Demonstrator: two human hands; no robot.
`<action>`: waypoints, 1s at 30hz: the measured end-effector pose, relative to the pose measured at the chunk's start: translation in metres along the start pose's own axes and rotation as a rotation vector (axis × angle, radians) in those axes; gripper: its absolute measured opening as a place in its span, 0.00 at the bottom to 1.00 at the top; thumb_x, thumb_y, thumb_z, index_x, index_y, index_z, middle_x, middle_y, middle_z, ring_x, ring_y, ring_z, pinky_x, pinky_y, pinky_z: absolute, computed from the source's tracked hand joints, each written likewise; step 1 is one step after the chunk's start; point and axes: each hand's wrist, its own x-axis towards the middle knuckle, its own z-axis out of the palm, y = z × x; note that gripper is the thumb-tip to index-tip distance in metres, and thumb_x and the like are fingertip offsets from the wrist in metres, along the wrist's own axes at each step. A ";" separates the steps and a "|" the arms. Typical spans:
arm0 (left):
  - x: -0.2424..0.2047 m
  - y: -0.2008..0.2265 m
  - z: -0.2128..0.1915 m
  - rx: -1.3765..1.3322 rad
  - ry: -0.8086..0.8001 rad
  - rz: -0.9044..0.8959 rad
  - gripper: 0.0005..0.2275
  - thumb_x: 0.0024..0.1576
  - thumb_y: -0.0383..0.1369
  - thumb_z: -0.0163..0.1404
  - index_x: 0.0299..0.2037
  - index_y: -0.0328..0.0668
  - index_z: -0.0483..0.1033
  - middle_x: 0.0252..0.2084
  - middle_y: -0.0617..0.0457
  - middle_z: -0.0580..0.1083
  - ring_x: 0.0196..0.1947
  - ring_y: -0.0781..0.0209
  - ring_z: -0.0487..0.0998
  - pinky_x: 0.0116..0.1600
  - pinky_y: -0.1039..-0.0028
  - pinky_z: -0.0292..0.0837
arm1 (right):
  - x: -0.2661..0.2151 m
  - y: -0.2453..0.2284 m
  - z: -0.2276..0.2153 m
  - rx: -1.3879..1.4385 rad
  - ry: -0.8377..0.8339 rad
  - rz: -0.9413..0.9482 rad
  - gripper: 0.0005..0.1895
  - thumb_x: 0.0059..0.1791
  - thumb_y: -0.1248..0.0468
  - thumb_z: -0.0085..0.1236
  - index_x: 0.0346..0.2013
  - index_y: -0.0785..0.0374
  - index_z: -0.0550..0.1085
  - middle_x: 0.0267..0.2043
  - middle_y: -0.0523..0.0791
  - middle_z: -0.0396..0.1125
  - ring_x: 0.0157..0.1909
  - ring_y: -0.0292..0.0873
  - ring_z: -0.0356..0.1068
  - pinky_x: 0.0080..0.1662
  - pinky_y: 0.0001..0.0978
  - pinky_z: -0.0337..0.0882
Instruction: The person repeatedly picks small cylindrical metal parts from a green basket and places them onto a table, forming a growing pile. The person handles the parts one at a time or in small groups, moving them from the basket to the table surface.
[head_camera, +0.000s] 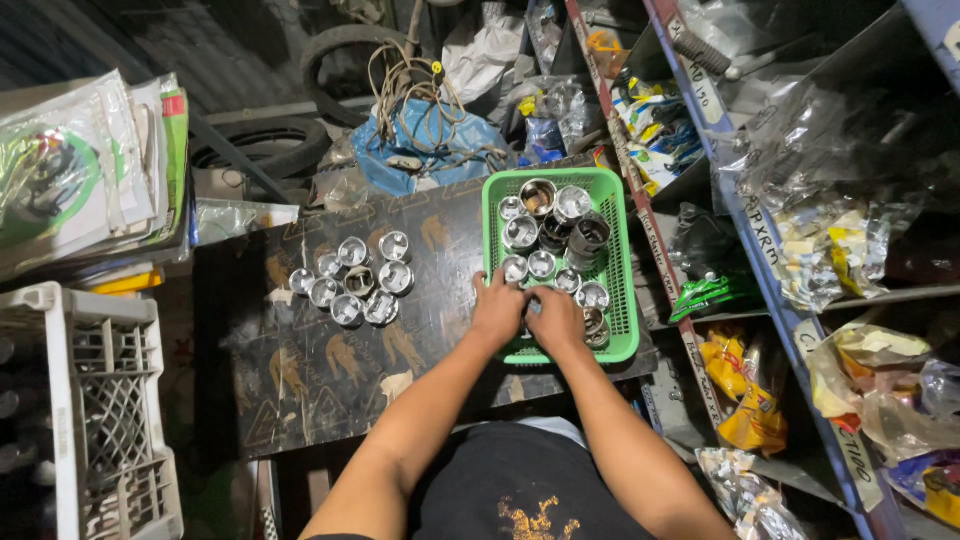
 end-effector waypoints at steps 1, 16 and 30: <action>0.001 -0.002 0.004 -0.001 -0.001 -0.004 0.10 0.58 0.37 0.49 0.44 0.64 0.84 0.39 0.56 0.82 0.56 0.51 0.69 0.61 0.40 0.55 | -0.004 -0.004 -0.003 -0.002 -0.004 -0.002 0.14 0.46 0.58 0.61 0.45 0.41 0.81 0.45 0.47 0.76 0.55 0.55 0.74 0.58 0.54 0.74; -0.014 -0.045 -0.028 -0.285 0.219 -0.079 0.04 0.47 0.35 0.58 0.30 0.57 0.85 0.33 0.55 0.79 0.48 0.50 0.71 0.46 0.62 0.73 | 0.000 -0.065 -0.019 -0.023 0.131 -0.036 0.12 0.43 0.57 0.63 0.41 0.41 0.79 0.41 0.47 0.76 0.50 0.57 0.76 0.54 0.53 0.75; -0.105 -0.143 -0.056 -0.313 0.072 -0.384 0.06 0.48 0.35 0.61 0.34 0.50 0.87 0.33 0.48 0.77 0.50 0.44 0.72 0.47 0.57 0.79 | -0.005 -0.157 0.059 0.022 -0.065 -0.254 0.13 0.42 0.60 0.65 0.42 0.45 0.80 0.42 0.45 0.78 0.51 0.56 0.76 0.52 0.54 0.75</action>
